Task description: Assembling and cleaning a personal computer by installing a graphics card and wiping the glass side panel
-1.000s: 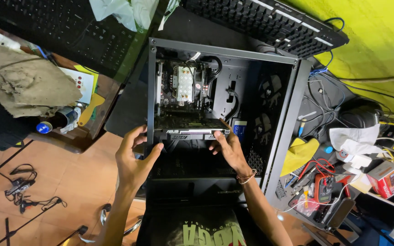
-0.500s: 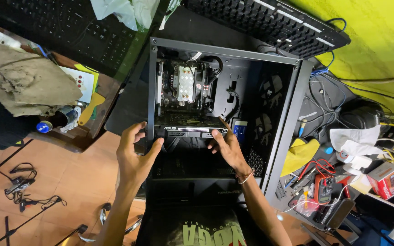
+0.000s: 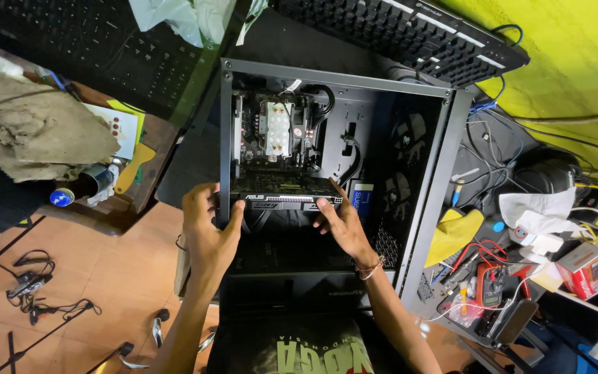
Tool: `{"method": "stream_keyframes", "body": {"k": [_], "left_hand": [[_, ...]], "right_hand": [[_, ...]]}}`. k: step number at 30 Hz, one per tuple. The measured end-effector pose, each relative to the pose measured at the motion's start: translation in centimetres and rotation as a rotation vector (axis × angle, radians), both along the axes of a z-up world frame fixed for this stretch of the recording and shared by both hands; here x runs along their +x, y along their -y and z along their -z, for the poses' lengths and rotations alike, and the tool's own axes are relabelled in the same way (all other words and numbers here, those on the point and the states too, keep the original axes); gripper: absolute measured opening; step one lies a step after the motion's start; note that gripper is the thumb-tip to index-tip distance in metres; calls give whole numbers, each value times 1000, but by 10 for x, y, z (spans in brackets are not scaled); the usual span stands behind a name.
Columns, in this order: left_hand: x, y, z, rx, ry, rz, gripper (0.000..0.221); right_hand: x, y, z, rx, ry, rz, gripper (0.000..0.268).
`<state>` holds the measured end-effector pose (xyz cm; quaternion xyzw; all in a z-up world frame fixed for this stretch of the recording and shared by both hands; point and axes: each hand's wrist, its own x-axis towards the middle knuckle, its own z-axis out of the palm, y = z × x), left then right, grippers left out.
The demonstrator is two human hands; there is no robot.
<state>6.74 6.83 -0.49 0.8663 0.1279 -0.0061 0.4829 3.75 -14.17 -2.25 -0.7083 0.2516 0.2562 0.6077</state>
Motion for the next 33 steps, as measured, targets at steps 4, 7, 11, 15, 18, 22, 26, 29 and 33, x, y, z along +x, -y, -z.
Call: {"method": "stream_keyframes", "body": {"k": [4, 7, 11, 15, 18, 22, 26, 29, 33], "left_hand": [[4, -2, 1, -14, -104, 18, 43], [11, 0, -9, -8, -159, 13, 47], [13, 1, -10, 62, -215, -1, 47], [8, -1, 0, 49, -139, 1, 46], [7, 0, 0, 9, -135, -1, 47], [4, 0, 8, 59, -142, -35, 45], [14, 2, -7, 138, -311, -30, 43], [15, -1, -3, 160, -344, -15, 44], [15, -1, -1, 138, -363, -28, 48]], "right_hand": [[4, -6, -5, -73, -17, 2, 67], [4, -11, -9, -140, -17, 48, 62], [6, -18, -15, -239, -12, 45, 64], [8, -20, -16, -223, -45, 84, 67], [13, -19, -22, -212, -86, 85, 67], [13, -13, -22, -178, -124, 52, 71], [18, -7, -25, -136, -153, 42, 69], [20, -3, -28, -117, -207, 3, 74], [21, 0, -26, -79, -237, 26, 72]]}}
